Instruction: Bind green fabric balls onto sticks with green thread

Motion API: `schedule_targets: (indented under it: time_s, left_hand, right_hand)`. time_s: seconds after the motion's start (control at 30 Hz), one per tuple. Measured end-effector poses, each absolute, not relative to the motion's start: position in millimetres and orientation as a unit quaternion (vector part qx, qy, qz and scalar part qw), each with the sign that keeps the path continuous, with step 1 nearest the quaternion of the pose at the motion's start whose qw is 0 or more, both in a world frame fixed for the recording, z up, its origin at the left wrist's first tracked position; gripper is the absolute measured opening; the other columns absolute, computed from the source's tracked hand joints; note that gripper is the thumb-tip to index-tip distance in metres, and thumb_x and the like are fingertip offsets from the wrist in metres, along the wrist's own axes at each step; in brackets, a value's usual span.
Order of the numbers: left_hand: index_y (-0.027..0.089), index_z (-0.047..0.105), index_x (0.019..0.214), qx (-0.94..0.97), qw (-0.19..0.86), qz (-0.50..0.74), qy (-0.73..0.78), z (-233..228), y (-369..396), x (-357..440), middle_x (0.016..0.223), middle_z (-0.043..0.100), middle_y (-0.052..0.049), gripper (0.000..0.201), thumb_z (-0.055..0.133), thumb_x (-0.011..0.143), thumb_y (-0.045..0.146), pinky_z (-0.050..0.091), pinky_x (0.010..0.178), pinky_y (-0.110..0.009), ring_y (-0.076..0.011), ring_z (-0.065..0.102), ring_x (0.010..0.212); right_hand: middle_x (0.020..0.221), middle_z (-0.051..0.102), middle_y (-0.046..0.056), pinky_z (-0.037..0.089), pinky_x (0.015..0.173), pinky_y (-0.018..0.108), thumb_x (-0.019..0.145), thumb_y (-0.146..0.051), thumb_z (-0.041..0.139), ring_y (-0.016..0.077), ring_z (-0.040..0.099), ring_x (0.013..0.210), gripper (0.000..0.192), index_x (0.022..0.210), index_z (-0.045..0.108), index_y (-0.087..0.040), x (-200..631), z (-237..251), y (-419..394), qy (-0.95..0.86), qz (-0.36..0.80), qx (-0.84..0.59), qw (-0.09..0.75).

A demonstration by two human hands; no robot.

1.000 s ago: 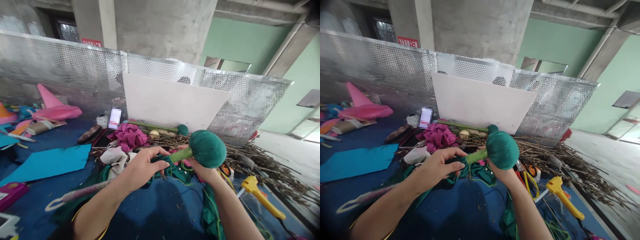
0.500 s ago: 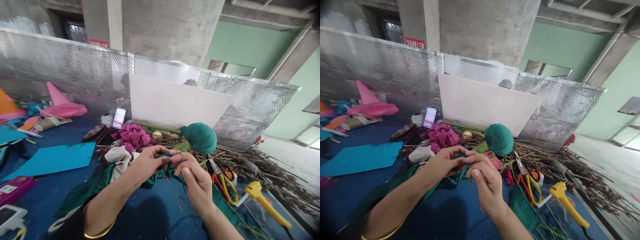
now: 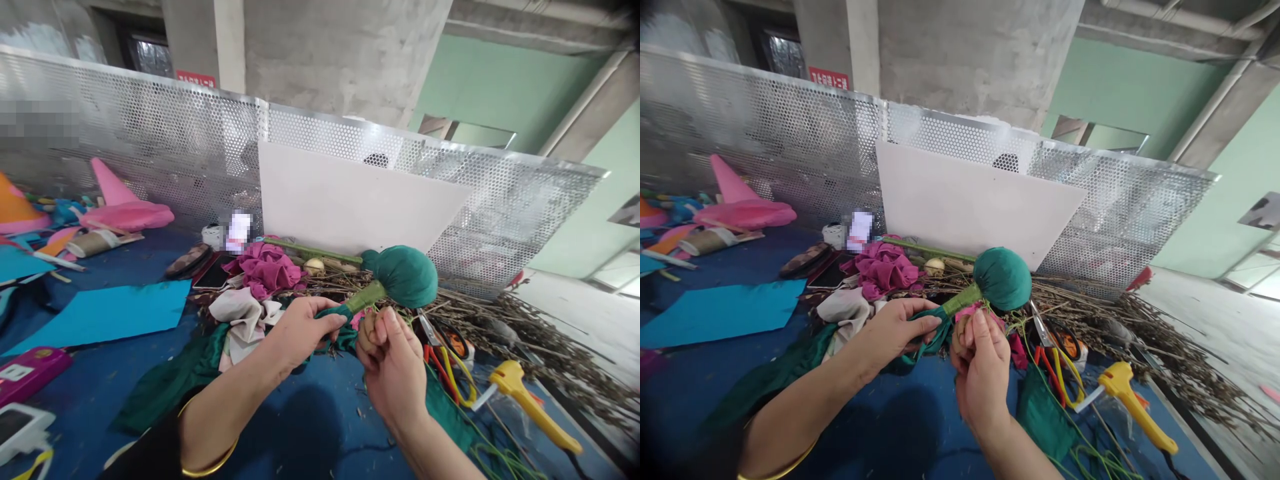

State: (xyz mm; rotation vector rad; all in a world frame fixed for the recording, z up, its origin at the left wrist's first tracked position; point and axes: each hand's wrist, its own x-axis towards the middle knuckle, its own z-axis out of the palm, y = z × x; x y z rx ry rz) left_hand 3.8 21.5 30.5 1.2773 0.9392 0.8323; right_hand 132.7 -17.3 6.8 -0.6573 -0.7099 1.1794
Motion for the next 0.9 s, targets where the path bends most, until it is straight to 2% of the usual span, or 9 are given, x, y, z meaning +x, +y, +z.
schedule_targets:
  time_s: [0.2,0.27,0.4,0.53,0.6,0.73,0.83,0.9]
  left_hand:
    - [0.014,0.067,0.093,0.629,0.505,0.372,0.459,28,19,5,0.053,0.051,0.005,0.027,0.059,0.075,0.033,0.024,0.044,-0.022,-0.007,0.033,0.041]
    - [0.017,0.068,0.096,0.657,0.441,0.366,0.489,27,17,5,0.056,0.056,0.005,0.028,0.058,0.077,0.035,0.028,0.045,-0.023,-0.0094,0.039,0.044]
    - [0.025,0.067,0.102,0.697,0.312,0.367,0.532,25,14,7,0.076,0.069,0.002,0.026,0.056,0.081,0.037,0.04,0.058,-0.026,-0.0161,0.058,0.062]
    - [0.027,0.063,0.107,0.719,0.234,0.361,0.546,23,10,9,0.094,0.072,0.0,0.025,0.054,0.083,0.031,0.045,0.074,-0.029,-0.0217,0.065,0.086]
    - [0.027,0.06,0.108,0.724,0.209,0.353,0.555,22,8,11,0.098,0.072,-0.001,0.025,0.054,0.084,0.028,0.045,0.079,-0.031,-0.0235,0.065,0.094]
    - [0.026,0.055,0.114,0.739,0.168,0.308,0.575,19,4,16,0.099,0.072,-0.003,0.03,0.053,0.084,0.027,0.046,0.076,-0.034,-0.0271,0.067,0.091]
    - [0.026,0.054,0.119,0.757,0.184,0.284,0.559,19,3,17,0.104,0.072,-0.004,0.035,0.054,0.084,0.028,0.047,0.077,-0.034,-0.0278,0.066,0.095]
    - [0.025,0.057,0.12,0.774,0.206,0.256,0.541,24,7,10,0.107,0.071,-0.005,0.039,0.057,0.082,0.035,0.047,0.079,-0.034,-0.0286,0.066,0.099]
  right_hand:
    - [0.053,0.031,-0.008,0.017,0.034,0.015,0.079,-0.042,0.066,0.0064,0.019,0.042,0.039,0.06,0.041,-0.02,131,14,-19,-0.267,0.548,-0.288,0.739]
    - [0.055,0.03,-0.009,0.018,0.034,0.015,0.078,-0.041,0.068,0.0061,0.02,0.043,0.038,0.062,0.041,-0.02,133,15,-17,-0.227,0.571,-0.271,0.742]
    - [0.055,0.026,-0.01,0.021,0.034,0.014,0.071,-0.025,0.073,0.0049,0.023,0.043,0.031,0.064,0.043,-0.019,140,14,-8,-0.127,0.657,-0.203,0.715]
    - [0.059,0.036,-0.008,0.032,0.041,0.013,0.065,-0.009,0.073,0.0042,0.034,0.049,0.022,0.067,0.052,-0.016,142,12,-2,-0.1,0.679,-0.207,0.697]
    - [0.059,0.038,-0.007,0.033,0.042,0.014,0.065,-0.012,0.077,0.0043,0.034,0.05,0.02,0.069,0.057,-0.015,139,9,-2,-0.133,0.664,-0.23,0.698]
    - [0.052,0.033,-0.01,0.027,0.04,0.015,0.068,-0.029,0.081,0.0043,0.026,0.045,0.025,0.083,0.066,-0.015,133,-3,-1,-0.239,0.608,-0.286,0.701]
    - [0.051,0.036,-0.009,0.021,0.037,0.017,0.068,-0.038,0.08,0.0037,0.023,0.043,0.03,0.082,0.068,-0.014,133,-13,2,-0.289,0.549,-0.338,0.707]
    - [0.053,0.04,-0.008,0.018,0.036,0.017,0.067,-0.041,0.08,0.0037,0.023,0.043,0.033,0.081,0.068,-0.014,135,-17,5,-0.295,0.537,-0.362,0.702]
